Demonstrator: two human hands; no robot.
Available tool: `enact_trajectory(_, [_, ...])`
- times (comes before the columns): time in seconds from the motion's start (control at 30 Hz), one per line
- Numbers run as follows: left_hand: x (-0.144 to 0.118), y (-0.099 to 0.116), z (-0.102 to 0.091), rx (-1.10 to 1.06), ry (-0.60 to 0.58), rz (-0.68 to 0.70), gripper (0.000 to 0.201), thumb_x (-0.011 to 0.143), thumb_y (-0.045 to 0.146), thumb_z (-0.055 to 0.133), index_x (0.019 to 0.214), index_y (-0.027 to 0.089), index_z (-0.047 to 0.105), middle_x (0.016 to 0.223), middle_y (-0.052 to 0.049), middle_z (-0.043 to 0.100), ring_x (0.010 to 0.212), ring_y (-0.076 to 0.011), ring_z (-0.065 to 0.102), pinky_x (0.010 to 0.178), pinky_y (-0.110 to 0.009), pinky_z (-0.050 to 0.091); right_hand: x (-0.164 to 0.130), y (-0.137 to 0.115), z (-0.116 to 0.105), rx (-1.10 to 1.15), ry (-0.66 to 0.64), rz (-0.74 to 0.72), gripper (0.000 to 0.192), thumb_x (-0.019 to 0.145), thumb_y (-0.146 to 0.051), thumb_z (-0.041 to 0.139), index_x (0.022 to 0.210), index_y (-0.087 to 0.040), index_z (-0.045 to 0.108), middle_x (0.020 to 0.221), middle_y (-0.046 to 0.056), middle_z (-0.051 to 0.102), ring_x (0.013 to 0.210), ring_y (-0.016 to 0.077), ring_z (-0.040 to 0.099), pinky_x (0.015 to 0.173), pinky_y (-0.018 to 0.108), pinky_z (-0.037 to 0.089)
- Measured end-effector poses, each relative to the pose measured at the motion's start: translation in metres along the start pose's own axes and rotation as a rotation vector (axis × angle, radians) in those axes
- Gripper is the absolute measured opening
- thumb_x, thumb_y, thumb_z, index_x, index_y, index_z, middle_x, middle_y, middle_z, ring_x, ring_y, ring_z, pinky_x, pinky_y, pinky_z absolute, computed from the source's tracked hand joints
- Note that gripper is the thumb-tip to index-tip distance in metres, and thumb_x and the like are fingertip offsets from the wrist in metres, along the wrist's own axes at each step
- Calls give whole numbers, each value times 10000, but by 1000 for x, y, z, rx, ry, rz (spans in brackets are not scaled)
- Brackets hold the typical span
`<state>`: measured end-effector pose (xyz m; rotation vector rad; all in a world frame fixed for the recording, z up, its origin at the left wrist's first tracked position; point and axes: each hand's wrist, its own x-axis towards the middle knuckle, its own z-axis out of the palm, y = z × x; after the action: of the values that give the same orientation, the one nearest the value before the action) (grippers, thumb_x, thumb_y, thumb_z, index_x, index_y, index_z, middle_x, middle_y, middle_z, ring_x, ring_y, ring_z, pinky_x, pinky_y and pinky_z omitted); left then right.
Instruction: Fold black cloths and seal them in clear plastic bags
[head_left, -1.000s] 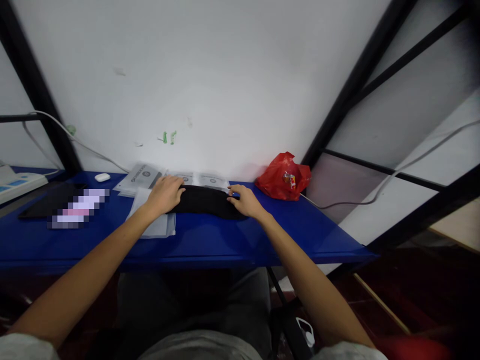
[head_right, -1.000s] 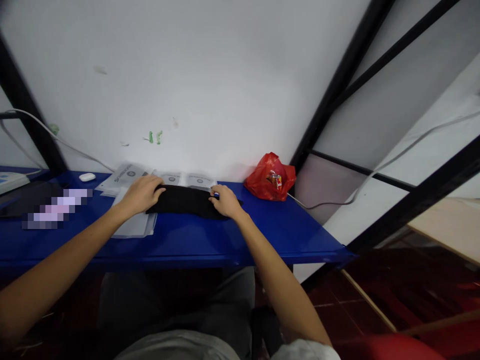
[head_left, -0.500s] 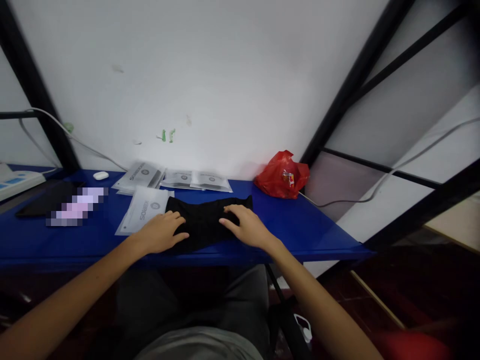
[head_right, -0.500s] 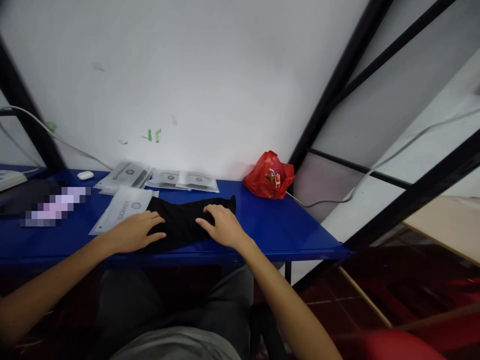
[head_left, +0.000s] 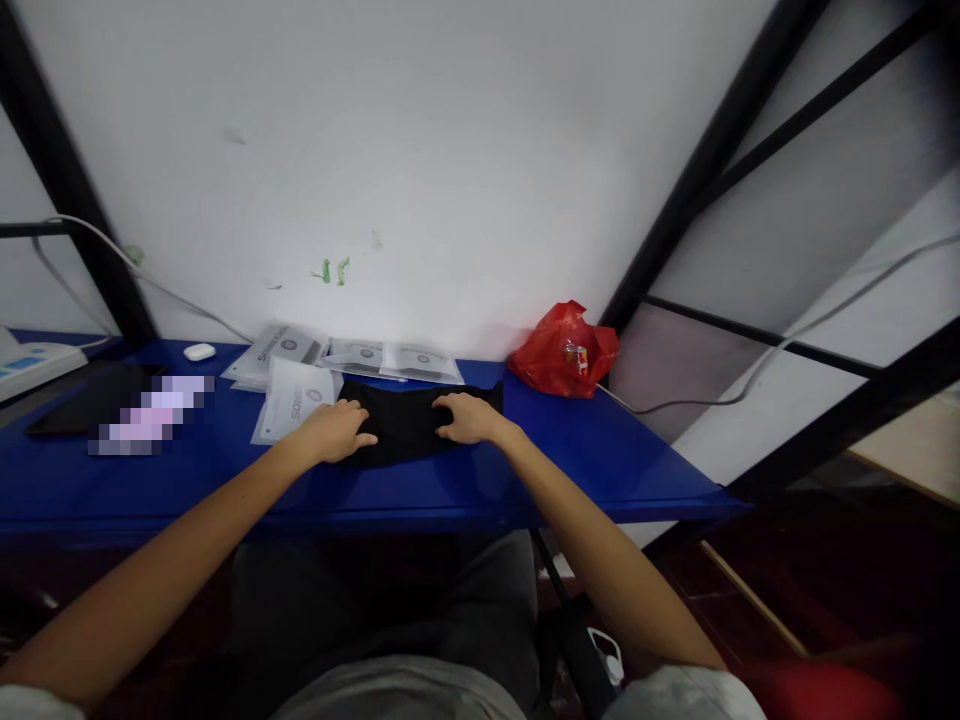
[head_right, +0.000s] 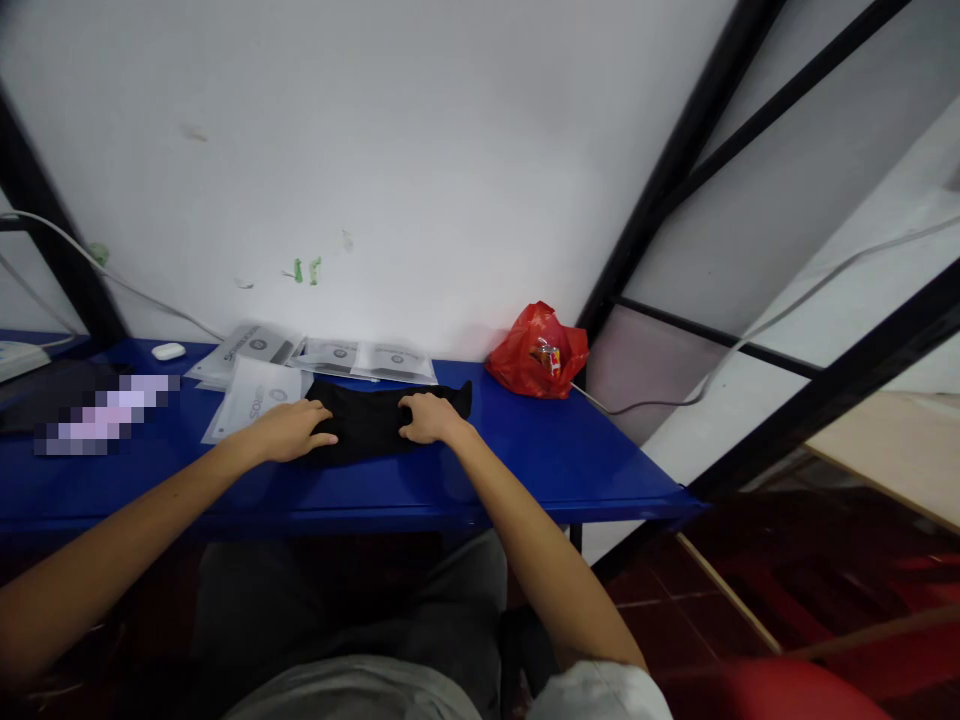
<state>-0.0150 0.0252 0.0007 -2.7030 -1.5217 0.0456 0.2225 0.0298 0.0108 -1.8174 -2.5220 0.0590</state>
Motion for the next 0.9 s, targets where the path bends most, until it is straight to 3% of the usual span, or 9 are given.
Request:
enact_trajectory(0.13, [3, -9, -5, -90, -22, -5, 341, 816, 453, 511, 1012, 196, 620, 1088, -115, 625, 942, -267, 593, 689, -316, 432, 8, -4, -12, 21, -27, 61, 327, 802, -469, 549, 955, -195, 644, 1001, 87, 685, 885, 231, 635, 730, 310, 466])
enact_trajectory(0.37, [0, -16, -8, -249, -77, 16, 235, 750, 439, 546, 729, 206, 565, 745, -32, 646, 647, -182, 575, 543, -263, 356, 4, -2, -19, -14, -129, 82, 271, 658, -288, 678, 917, -209, 668, 930, 63, 699, 799, 214, 638, 594, 262, 434])
enact_trajectory(0.5, [-2, -14, -11, -294, 55, 29, 167, 787, 363, 498, 756, 204, 540, 756, -33, 634, 668, -181, 569, 587, -273, 368, -2, 2, -19, -1, -85, 43, 233, 671, -180, 614, 895, -208, 674, 900, 57, 696, 804, 215, 626, 624, 271, 419])
enact_trajectory(0.67, [-28, -11, -36, -499, 273, 56, 225, 840, 406, 445, 822, 198, 528, 826, -39, 642, 762, -185, 585, 686, -299, 419, -36, 9, -31, 185, 180, -104, 79, 704, -130, 572, 758, -180, 601, 759, 14, 640, 703, 142, 557, 639, 250, 387])
enact_trajectory(0.73, [-43, -11, -49, -656, 193, 144, 282, 859, 461, 419, 843, 207, 539, 843, -25, 655, 792, -173, 606, 717, -294, 445, -59, 11, -39, 330, 144, -173, 19, 731, -182, 587, 719, -177, 572, 691, -13, 599, 644, 120, 522, 607, 239, 381])
enact_trajectory(0.8, [-50, -12, -55, -756, 68, 198, 315, 875, 479, 379, 904, 220, 555, 828, -11, 667, 769, -161, 624, 721, -291, 465, -78, 13, -46, 446, 16, -236, 151, 787, -300, 579, 699, -178, 571, 669, -20, 588, 632, 117, 520, 605, 242, 393])
enact_trajectory(0.9, [-39, -16, -45, -726, 52, 153, 337, 883, 459, 368, 983, 213, 575, 881, -33, 678, 799, -173, 636, 752, -308, 478, -87, 17, -46, 460, 90, -180, 275, 858, -398, 494, 712, -181, 580, 660, -11, 590, 628, 128, 531, 612, 259, 412])
